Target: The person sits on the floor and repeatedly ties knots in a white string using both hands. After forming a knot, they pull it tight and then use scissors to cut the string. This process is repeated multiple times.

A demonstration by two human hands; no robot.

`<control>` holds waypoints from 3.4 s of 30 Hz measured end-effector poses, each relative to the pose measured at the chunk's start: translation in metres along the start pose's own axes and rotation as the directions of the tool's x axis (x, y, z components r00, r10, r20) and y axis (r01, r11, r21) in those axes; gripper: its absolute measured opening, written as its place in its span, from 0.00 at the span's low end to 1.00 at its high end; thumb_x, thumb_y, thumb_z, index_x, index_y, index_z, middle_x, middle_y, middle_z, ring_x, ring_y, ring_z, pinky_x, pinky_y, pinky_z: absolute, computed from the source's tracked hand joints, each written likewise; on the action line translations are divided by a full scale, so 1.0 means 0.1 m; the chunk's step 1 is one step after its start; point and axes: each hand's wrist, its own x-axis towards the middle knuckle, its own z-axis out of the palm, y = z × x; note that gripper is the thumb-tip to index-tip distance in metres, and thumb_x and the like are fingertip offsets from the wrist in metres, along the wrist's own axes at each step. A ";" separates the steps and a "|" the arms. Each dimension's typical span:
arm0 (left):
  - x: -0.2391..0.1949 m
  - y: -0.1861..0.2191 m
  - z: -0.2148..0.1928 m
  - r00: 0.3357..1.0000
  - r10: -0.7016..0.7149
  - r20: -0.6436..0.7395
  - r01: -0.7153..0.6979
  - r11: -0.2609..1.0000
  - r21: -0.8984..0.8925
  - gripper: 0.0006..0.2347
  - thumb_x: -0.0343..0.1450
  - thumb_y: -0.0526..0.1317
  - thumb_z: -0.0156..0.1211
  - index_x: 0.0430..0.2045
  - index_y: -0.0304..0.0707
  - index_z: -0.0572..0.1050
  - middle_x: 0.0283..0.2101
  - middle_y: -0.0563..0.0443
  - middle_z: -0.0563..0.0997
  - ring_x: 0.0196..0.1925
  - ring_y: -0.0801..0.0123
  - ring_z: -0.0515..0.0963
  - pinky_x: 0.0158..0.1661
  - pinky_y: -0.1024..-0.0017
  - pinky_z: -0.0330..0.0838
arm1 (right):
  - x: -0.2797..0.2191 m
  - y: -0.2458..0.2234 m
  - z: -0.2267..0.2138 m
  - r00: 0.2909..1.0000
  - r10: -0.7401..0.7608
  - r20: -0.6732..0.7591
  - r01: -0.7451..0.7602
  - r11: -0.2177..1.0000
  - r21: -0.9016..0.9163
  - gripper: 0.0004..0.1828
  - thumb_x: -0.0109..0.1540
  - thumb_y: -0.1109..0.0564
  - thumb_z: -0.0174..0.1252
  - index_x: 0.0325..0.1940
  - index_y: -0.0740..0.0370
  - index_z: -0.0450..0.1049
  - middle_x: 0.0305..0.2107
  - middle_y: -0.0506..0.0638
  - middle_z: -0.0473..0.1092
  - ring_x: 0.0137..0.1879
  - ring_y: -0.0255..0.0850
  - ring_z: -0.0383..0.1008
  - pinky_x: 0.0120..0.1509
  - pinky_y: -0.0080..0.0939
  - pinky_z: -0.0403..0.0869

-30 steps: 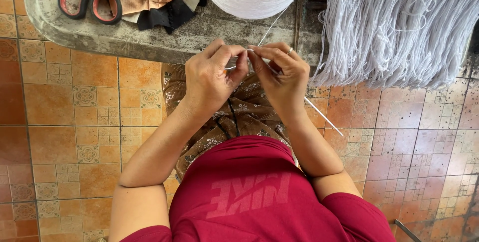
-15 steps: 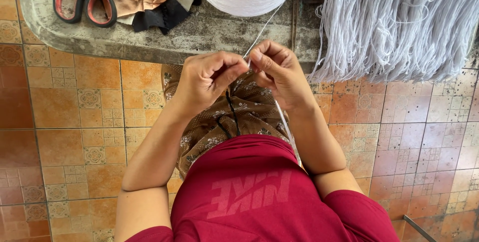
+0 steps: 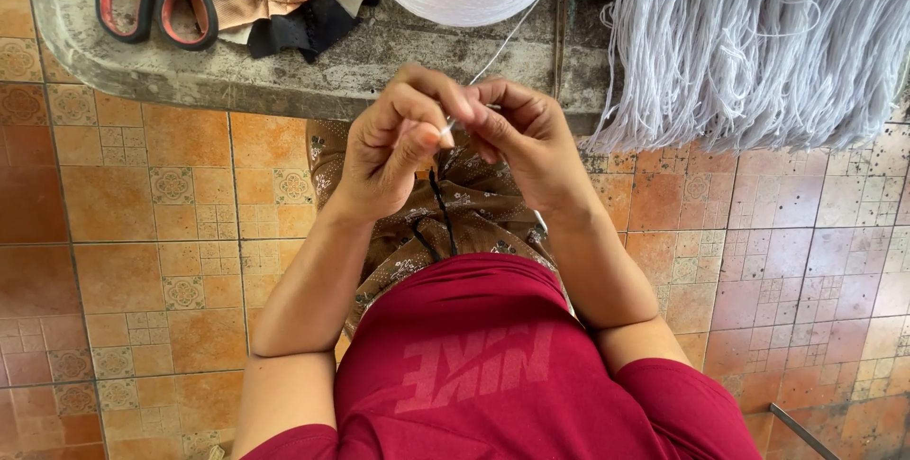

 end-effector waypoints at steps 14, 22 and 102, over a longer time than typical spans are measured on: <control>-0.07 -0.39 0.08 0.993 0.038 -0.111 -0.057 0.983 -0.175 0.07 0.83 0.42 0.38 0.36 0.43 0.62 0.31 0.55 0.60 0.34 0.70 0.69 0.48 0.67 0.70 | -0.01 0.01 0.08 0.992 -0.063 -0.107 0.052 0.993 -0.102 0.09 0.69 0.57 0.60 0.46 0.67 0.75 0.32 0.49 0.69 0.23 0.25 0.61 0.27 0.26 0.61; 0.11 -0.45 0.09 0.979 0.144 -0.144 -0.132 0.987 0.090 0.08 0.83 0.42 0.41 0.35 0.43 0.63 0.29 0.55 0.64 0.31 0.70 0.67 0.42 0.70 0.71 | 0.18 -0.18 0.06 0.990 -0.119 -0.077 0.105 0.980 -0.171 0.07 0.70 0.58 0.59 0.44 0.65 0.76 0.29 0.47 0.67 0.24 0.25 0.59 0.28 0.26 0.62; -0.02 -0.22 0.57 0.821 -0.569 -0.044 0.438 0.581 0.686 0.32 0.73 0.30 0.53 0.72 0.35 0.46 0.57 0.23 0.77 0.44 0.30 0.81 0.41 0.46 0.75 | -0.06 -0.51 -0.18 0.867 -0.429 -0.252 0.373 0.896 -0.240 0.05 0.69 0.60 0.61 0.45 0.63 0.72 0.49 0.66 0.76 0.54 0.56 0.82 0.48 0.44 0.85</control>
